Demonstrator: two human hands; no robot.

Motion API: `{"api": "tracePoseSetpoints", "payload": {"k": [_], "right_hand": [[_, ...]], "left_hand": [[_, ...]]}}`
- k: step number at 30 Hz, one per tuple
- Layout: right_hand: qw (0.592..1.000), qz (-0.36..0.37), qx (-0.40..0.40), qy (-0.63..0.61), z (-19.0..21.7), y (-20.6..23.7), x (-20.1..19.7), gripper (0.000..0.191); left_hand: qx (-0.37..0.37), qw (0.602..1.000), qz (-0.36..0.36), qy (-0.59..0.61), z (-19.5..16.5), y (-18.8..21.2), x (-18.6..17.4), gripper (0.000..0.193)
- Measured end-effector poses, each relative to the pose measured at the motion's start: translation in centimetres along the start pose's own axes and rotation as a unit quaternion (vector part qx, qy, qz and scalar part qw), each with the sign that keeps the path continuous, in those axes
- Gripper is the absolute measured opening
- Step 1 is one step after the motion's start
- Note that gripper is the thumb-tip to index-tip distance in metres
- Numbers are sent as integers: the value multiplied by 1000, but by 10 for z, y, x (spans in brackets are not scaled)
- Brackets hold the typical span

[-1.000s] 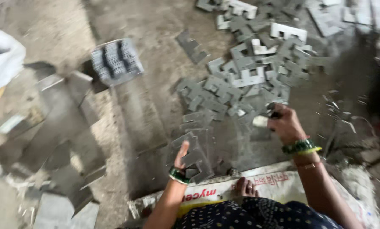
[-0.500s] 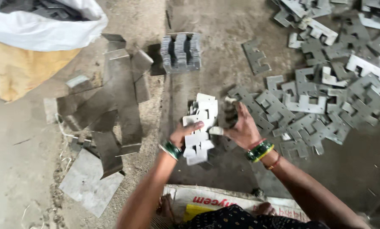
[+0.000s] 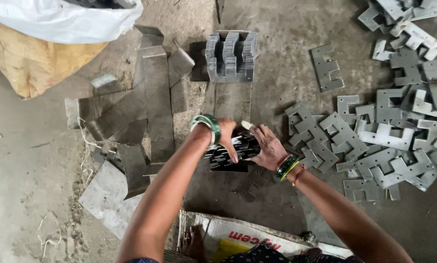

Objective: The person wipes E-shaped metal laminations with a cloth, picks up individual pieces by hand, and stacks them using a thin metal rod.

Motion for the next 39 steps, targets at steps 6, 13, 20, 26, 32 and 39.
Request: {"api": "tracePoseSetpoints", "payload": {"k": [6,13,20,26,32,39], "right_hand": [[997,56,52,-21,-10,-8,11,79],[993,65,86,-40,-9,-17,37,94],[993,-13,19,116,-2,-27,24,109],[971,-2,227,-71,-13,-45,-8,94],[995,-14,84,57,8,-66,-27,104],[978,38,178,102,-15,-41,0,95]], "left_hand": [[-119,900,-237,346,60,60,33,63],[-73,620,-573,531,24,68,72,94],[38,542,-586,601,31,61,20,101],[-85,682,-493,533,48,49,9,106],[-92,665,-554,492,70,32,-4,86],[-151,615,-505,587,60,32,37,89]]}}
Point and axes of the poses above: each hand's wrist, its own y-axis away from the middle knuckle, its own x-axis out of the palm, z = x × y, the point moved 7 cm from there along -y, towards the middle knuckle, and after that the axes turned 10 degrees about x, right-handed, at the moved point
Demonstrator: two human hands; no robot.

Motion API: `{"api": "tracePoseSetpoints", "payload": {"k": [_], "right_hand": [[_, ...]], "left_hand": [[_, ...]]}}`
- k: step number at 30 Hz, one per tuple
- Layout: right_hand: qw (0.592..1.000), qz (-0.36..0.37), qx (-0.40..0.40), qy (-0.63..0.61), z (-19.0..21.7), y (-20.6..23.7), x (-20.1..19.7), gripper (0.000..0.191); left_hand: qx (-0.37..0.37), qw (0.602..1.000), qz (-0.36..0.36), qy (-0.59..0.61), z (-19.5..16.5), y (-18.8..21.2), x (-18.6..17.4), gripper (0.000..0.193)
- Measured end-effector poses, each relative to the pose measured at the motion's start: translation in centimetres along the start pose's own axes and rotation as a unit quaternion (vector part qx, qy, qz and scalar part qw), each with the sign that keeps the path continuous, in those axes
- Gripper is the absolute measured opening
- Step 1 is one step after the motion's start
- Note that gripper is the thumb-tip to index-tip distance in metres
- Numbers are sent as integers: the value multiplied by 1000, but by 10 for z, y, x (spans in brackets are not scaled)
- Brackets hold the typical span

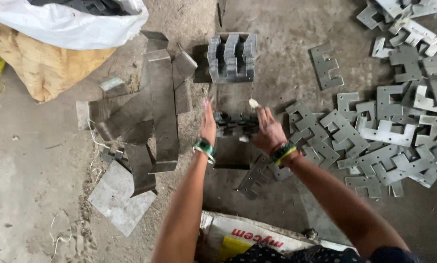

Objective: The person wipes E-shaped metal laminations with a cloth, picks up individual pieces by hand, and stacks them using a thin metal rod.

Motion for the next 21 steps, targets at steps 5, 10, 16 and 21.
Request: {"api": "tracePoseSetpoints", "payload": {"k": [5,10,16,21], "right_hand": [[978,-106,-54,-171,20,22,-4,110],[975,-58,17,-212,17,20,1,111],[968,-97,-29,-231,9,22,0,104],[979,-145,-64,-125,0,40,-8,106]], "left_hand": [[-24,981,11,192,10,17,4,101],[107,945,167,259,-16,17,12,112],[222,895,202,-331,-36,38,10,103],[369,779,104,-496,-59,59,30,79]]}}
Point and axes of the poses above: each hand's wrist, its own y-axis away from the middle knuckle, its own x-axis out of the palm, z = x × y, the point moved 7 cm from there along -y, towards the middle knuckle, and after that the axes turned 10 degrees about x, right-handed, at the moved point
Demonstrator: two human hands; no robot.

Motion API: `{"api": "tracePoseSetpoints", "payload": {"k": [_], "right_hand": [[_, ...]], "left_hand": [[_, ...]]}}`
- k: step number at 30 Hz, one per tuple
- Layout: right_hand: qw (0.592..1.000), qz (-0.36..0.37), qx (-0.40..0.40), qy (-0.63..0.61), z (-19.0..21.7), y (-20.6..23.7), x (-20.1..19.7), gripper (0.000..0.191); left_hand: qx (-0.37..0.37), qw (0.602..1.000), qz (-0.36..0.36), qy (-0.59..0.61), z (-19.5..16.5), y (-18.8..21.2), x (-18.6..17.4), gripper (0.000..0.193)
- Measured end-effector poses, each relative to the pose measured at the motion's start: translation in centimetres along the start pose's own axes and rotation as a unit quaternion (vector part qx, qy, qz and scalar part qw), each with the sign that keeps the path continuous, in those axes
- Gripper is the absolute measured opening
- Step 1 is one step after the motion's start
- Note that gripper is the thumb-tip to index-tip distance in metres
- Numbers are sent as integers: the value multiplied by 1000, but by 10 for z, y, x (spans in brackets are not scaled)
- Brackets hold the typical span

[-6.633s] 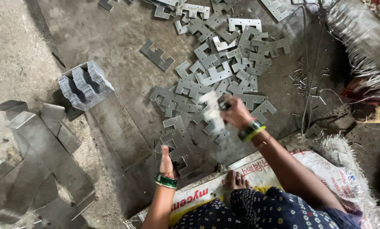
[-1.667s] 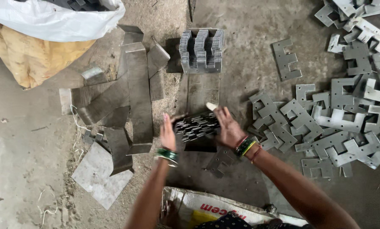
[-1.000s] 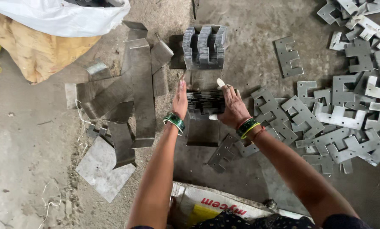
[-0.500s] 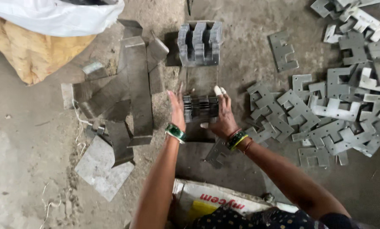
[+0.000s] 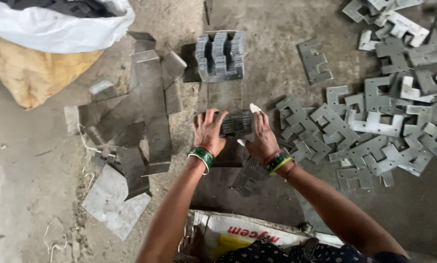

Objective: The person wipes E-shaped metal laminations with a cloth, picks up individual pieces by hand, and stacks them using a thin metal rod.

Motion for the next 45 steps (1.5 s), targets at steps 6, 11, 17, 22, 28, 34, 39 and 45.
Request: {"api": "tracePoseSetpoints", "payload": {"k": [6,11,17,22,28,34,39,45], "right_hand": [[994,-56,70,-58,-30,58,-74,85],[975,-144,169,29,-91,89,-160,74],[964,-73,200,158,-149,68,-174,63],[935,-34,179,306,-151,38,-169,68],[924,41,249,286,-141,41,-172,60],[921,56,318,217,-156,28,-167,65],[958,-7,263,114,-162,23,-180,50],[940,24,323,105,-139,53,-192,32]], "left_hand": [[29,995,-60,-77,-1,-38,-31,78],[90,982,-139,-95,-26,-96,-53,87],[314,948,51,16,-140,-91,51,35],[426,895,101,-85,-188,-84,105,43],[428,872,143,-189,-192,-80,110,45],[482,856,107,-150,-191,-80,83,30],[443,865,193,-137,-185,-79,64,16],[73,956,10,286,-114,-70,61,22]]}}
Point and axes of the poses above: each hand's wrist, its own y-axis away from the middle knuckle, its own x-axis out of the palm, z = x × y, the point moved 7 cm from there along -y, towards the middle knuckle, and after that the axes turned 10 degrees about x, right-handed, at the moved point
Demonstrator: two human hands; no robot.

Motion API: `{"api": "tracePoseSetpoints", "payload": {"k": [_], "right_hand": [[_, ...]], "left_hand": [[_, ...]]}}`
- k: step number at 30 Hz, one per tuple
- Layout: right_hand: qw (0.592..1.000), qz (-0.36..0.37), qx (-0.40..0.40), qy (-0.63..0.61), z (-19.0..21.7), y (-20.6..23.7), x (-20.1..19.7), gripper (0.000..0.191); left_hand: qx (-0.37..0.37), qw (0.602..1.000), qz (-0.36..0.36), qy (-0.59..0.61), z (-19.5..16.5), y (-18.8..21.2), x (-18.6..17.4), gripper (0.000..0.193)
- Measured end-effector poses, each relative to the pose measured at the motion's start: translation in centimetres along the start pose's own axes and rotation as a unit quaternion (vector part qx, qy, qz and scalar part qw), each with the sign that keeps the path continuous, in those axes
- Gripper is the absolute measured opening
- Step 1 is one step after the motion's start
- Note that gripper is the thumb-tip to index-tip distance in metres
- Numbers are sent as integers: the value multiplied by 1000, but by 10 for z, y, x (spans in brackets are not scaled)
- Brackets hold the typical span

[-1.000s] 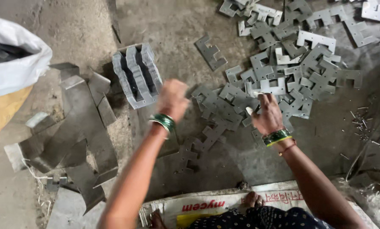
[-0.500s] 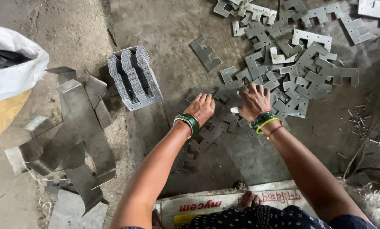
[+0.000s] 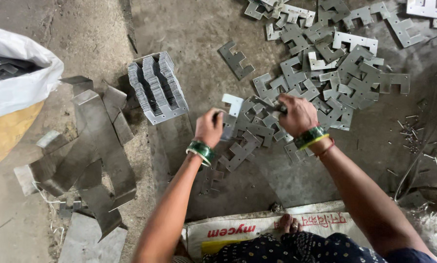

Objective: The person wipes E-shaped metal laminations with a cloth, picks up individual pieces by hand, and stacks them using a thin metal rod.

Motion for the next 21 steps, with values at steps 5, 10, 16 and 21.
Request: {"api": "tracePoseSetpoints", "payload": {"k": [5,10,16,21], "right_hand": [[884,-229,-405,40,64,81,-16,37],[945,-74,-289,134,46,69,48,42],[866,-50,-453,205,75,113,132,53],[851,4,-425,309,86,119,148,39]], "left_hand": [[-7,998,-61,30,38,37,7,31],[-175,929,-22,326,39,46,30,58],[15,1000,-12,-14,-46,23,-24,35],[217,917,87,-323,-92,26,-20,42]]}}
Point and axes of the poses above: each hand's wrist, its own y-axis away from the middle knuckle, its own x-axis out of the palm, z = x × y, the point moved 7 cm from there along -y, towards the middle knuckle, and after that the axes turned 10 degrees about x, right-handed, at the moved point
